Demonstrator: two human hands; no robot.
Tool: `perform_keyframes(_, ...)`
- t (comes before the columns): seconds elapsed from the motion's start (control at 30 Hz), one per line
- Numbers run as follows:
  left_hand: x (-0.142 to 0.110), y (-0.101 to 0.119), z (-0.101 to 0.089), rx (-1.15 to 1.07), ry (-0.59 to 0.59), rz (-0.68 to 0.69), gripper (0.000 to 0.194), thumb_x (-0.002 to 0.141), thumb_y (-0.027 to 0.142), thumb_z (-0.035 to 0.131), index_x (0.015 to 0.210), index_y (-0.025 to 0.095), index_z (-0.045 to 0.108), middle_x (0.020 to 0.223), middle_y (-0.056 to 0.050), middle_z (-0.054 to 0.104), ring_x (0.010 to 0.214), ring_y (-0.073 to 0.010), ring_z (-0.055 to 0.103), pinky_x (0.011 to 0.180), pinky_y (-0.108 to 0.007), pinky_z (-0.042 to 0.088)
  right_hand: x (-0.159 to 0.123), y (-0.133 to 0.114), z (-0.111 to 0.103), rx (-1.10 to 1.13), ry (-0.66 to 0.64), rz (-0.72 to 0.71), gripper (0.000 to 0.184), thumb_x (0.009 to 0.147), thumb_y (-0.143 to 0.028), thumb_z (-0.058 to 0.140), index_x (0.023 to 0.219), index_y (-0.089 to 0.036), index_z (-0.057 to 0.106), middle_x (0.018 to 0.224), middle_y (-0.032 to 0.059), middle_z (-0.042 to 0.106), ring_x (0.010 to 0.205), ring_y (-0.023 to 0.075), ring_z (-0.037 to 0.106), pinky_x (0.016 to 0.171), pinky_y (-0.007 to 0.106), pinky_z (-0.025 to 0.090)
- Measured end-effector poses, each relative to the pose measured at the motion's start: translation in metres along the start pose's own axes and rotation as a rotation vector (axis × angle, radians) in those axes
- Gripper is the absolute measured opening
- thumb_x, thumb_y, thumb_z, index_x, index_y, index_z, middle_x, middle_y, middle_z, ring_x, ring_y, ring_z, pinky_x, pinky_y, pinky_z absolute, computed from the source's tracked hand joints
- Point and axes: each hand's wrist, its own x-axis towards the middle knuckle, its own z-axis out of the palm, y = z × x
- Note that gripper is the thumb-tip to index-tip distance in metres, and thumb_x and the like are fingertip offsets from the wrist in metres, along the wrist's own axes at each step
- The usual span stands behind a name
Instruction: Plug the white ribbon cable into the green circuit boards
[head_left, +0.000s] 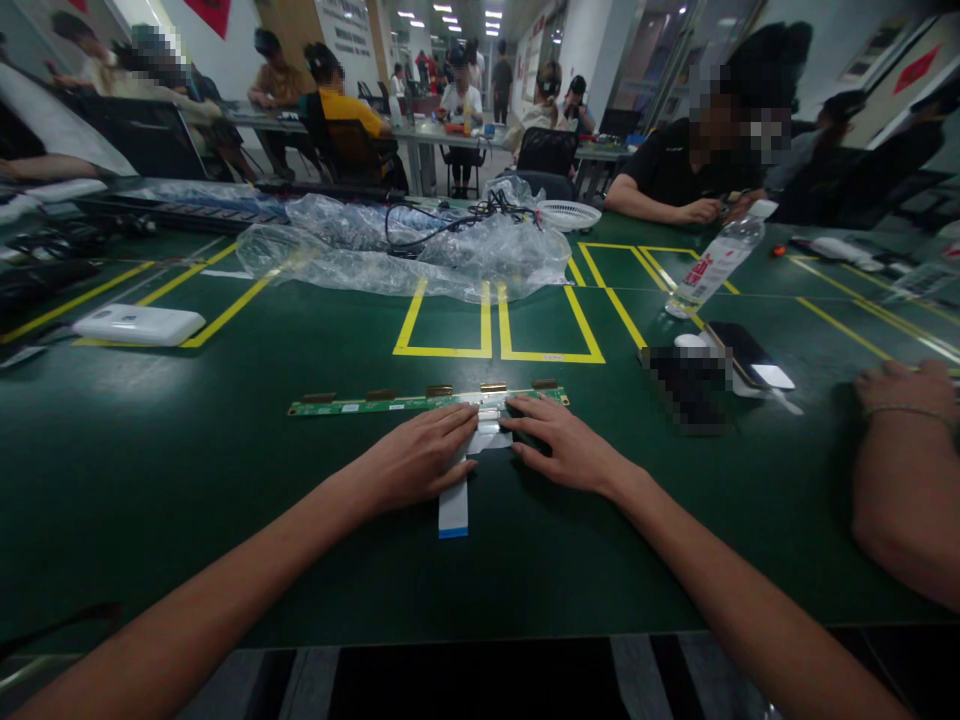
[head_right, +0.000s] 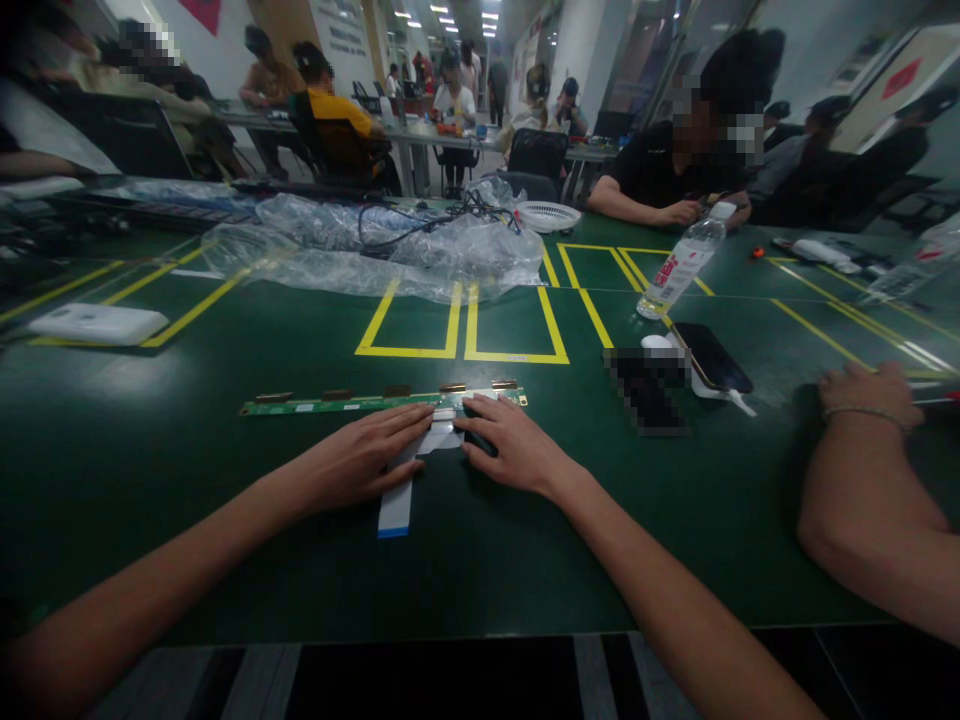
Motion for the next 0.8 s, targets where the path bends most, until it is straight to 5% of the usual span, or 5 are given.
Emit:
perform_keyframes(0.27,0.0,-0.003,-0.002,-0.092,0.046,0.006,0.046,0.103,0.036,0.047,0.142,0.011,0.054,0.151,-0.016,0.048,0.14,-0.0279,0.046,0.115,-0.045,0.043,0.002,-0.002,0.0,0.013,0.015,0.013,0.047,0.097,-0.036,0.055,0.143,-0.024,0.055,0.155,0.0101,0.045,0.145,0.0286,0.038,0.121,0.055,0.028)
perform_keyframes(0.8,0.002,-0.011,-0.004,-0.251,0.054,-0.082,0.042,0.104,0.033,0.043,0.139,0.015,0.057,0.147,-0.011,0.054,0.137,-0.0246,0.048,0.116,-0.047,0.039,0.008,-0.003,0.003,-0.008,0.056,0.045,0.044,0.097,-0.037,0.055,0.139,-0.022,0.06,0.149,0.012,0.052,0.138,0.0295,0.046,0.114,0.053,0.037)
